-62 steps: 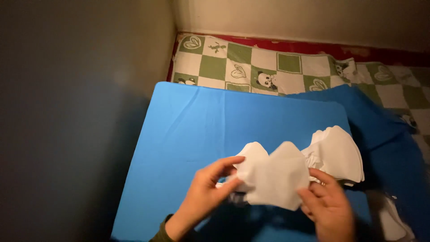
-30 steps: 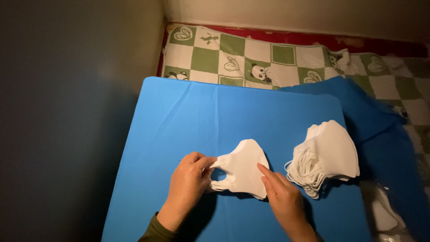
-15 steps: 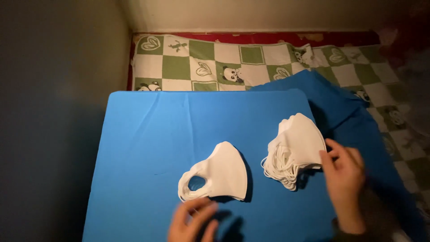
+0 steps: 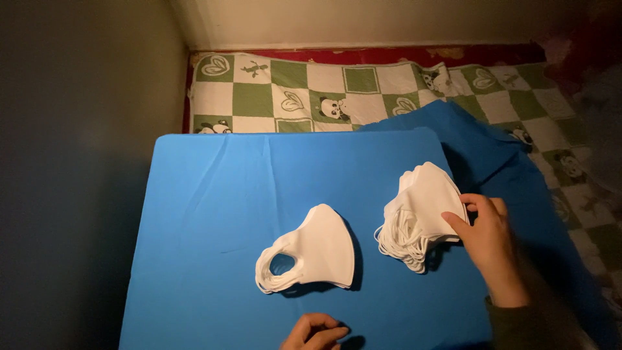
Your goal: The person is organizing a large quantity of white fabric masks by picking them up one by one, inspecting them, and then either stacking them neatly or placing them into a plastic sleeve.
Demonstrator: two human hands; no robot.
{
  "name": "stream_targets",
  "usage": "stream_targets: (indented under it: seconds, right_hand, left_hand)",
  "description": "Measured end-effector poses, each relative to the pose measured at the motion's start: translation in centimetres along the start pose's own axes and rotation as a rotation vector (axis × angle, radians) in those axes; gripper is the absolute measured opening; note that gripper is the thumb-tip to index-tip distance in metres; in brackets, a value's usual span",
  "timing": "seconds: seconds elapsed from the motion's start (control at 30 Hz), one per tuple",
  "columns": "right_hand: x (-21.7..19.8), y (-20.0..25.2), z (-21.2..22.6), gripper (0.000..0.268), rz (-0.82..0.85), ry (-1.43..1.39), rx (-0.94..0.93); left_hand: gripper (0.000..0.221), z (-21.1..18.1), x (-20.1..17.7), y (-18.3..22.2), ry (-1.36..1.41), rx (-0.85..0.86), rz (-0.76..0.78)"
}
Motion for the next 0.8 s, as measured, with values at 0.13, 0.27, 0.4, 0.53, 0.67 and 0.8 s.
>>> stream_targets:
  seconds: [0.13,0.27,0.4,0.53,0.67,0.8]
  right_hand:
    - [-0.1,0.2,0.4,0.044,-0.043,-0.025,-0.075]
    - [-1.6,1.1,1.4,0.022,-0.070,-0.081,-0.032]
    - [-4.8,3.1,3.8,0.020,-0.068,-0.224,0.018]
    - [-6.5,5.8,6.2,0.018,0.012,-0.387,0.043]
    - [-5.6,8.2,7.3,0.032,0.154,-0.693,0.116]
    - [-2.2,10.3,7.0,0.048,0.275,-0.974,0.229]
  left_hand:
    - [0.013,-3.6,0.3,2.1,-0.393,0.749,-0.067]
    - [0.018,-3.2,0.3,1.8,-0.372,0.661,-0.018]
    - [0.015,-4.7,-0.3,2.9,-0.376,0.692,0.004]
    - [0.008,-11.5,-2.4,5.7,-0.362,0.903,-0.195]
    - [0.036,-18.7,-5.6,8.0,-0.330,1.056,-0.358]
    - [0.085,-22.0,-6.1,8.0,-0.407,1.097,-0.233]
Point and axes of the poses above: each hand's wrist, its own y-axis away from the middle knuckle, its own x-axis out of the palm, z = x × y, the point moved 6 cm from there along -y, towards the middle knuckle, and after that the axes turned 1 degree about x, right-handed, at the moved point
